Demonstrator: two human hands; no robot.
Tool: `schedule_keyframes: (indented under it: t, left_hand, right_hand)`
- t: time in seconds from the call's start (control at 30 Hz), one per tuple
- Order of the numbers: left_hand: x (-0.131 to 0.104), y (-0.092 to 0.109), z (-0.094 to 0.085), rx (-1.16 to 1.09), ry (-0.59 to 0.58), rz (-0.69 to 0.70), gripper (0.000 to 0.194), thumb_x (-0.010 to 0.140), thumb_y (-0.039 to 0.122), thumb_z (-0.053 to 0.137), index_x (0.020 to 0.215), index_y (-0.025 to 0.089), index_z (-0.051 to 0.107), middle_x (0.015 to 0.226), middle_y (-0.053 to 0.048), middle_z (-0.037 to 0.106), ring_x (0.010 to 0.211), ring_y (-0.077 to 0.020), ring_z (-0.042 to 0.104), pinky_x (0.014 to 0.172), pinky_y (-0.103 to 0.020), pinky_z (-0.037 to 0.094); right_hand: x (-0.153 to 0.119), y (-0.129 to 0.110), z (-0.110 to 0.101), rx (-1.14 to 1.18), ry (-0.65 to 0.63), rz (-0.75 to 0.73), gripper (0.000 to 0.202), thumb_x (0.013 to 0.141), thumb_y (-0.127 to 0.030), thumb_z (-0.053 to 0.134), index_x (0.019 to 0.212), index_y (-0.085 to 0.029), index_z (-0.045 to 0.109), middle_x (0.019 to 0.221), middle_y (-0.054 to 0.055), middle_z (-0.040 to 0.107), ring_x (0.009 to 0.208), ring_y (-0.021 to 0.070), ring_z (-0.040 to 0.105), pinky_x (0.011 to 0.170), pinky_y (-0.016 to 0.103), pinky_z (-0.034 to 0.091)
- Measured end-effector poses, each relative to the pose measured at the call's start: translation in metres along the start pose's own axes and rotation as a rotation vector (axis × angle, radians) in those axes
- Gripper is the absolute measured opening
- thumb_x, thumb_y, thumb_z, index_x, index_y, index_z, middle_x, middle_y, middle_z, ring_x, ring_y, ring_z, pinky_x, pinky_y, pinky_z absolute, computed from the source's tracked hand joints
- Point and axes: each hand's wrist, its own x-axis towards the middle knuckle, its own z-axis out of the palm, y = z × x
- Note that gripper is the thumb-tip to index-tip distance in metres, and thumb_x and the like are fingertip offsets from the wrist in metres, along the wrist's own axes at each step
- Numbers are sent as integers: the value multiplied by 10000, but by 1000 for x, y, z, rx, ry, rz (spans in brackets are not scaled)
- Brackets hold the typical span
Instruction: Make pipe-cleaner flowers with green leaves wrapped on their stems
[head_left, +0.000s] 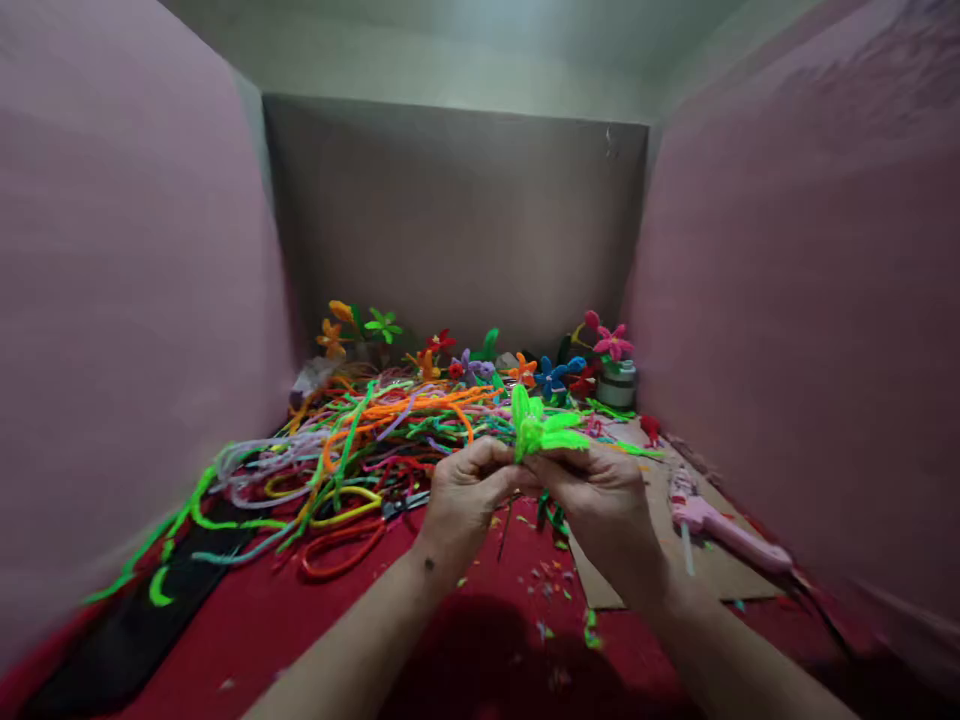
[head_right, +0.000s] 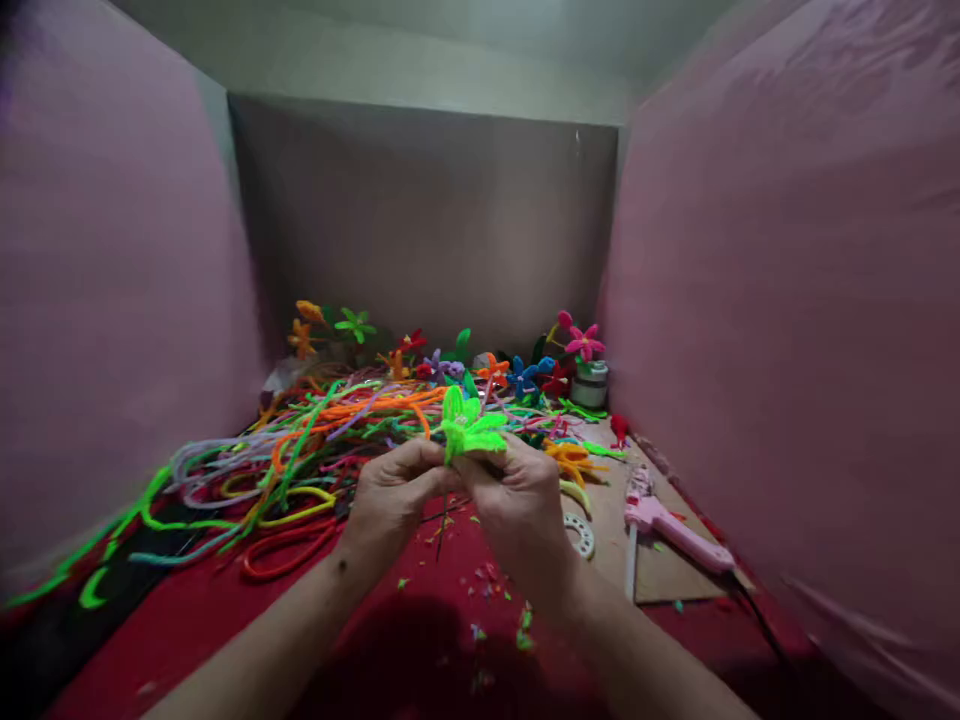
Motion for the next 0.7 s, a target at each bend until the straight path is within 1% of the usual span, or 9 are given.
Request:
schedule_keyframes:
  t: [0.17, 0.23, 0.3, 0.37, 0.43, 0.53, 0.6, 0.7]
  left_hand:
    - [0, 1, 2, -34, -1, 12, 55, 631, 104, 686, 630, 154, 662, 576, 33, 641, 561, -95, 573, 593, -210, 469]
    - [-2, 2, 3, -38, 8, 10, 59, 616, 104, 700, 620, 151, 663, 571, 27, 644, 551, -104, 582, 583, -220, 476]
    - [-2, 4, 3, -34, 7, 6, 55, 614, 112, 708, 619, 149, 667, 573, 21, 650, 549, -113, 592, 581, -228, 482]
    - [-2, 6, 3, -26, -8, 3, 50, 615, 119, 713, 621, 148, 672, 575, 18, 656, 548, -114, 598, 579, -228, 484]
    - [-2, 8, 2, -18, -29, -7, 47, 614, 121, 715, 616, 146, 675, 571, 15, 660, 550, -112, 600, 583, -223, 485]
    - [-2, 12, 2, -20, -51, -47, 59, 610, 106, 712, 588, 141, 670, 558, 12, 662, 544, -108, 603, 580, -214, 487]
    - [-3, 13, 1, -28, -70, -82, 72, 614, 96, 701, 569, 138, 663, 554, 10, 661, 531, -109, 607, 563, -213, 490]
    - [-4, 13, 1, -39, -108, -126, 57, 612, 77, 684, 604, 133, 680, 597, -3, 678, 533, -126, 618, 563, -240, 508]
  right_hand:
    - [2, 1, 4, 205, 18, 93, 25, 662, -202, 694, 655, -186, 677, 681, -2, 640, 638, 127, 537, 626, 257, 456]
    - [4, 3, 4, 285, 11, 133, 70, 638, -206, 720, 700, -193, 689, 721, 2, 662, 660, 133, 559, 644, 263, 466]
    - [6, 5, 3, 339, 3, 142, 118, 613, -200, 743, 718, -197, 691, 744, -1, 664, 688, 140, 571, 667, 268, 468]
    - [8, 8, 2, 371, -18, 155, 126, 594, -196, 758, 699, -195, 688, 705, -11, 647, 671, 137, 567, 653, 263, 467]
    - [10, 12, 1, 403, -63, 188, 100, 597, -205, 759, 655, -185, 681, 651, -20, 620, 620, 124, 547, 611, 253, 460]
    - [12, 17, -2, 479, -176, 232, 94, 633, -233, 741, 622, -168, 674, 594, -24, 582, 541, 99, 496, 536, 235, 431]
    - [12, 19, -4, 514, -254, 247, 133, 642, -254, 736, 592, -156, 661, 540, -31, 547, 489, 85, 452, 480, 221, 396]
    - [11, 19, -7, 495, -307, 251, 215, 627, -289, 743, 515, -146, 629, 468, -38, 497, 439, 75, 395, 415, 207, 343]
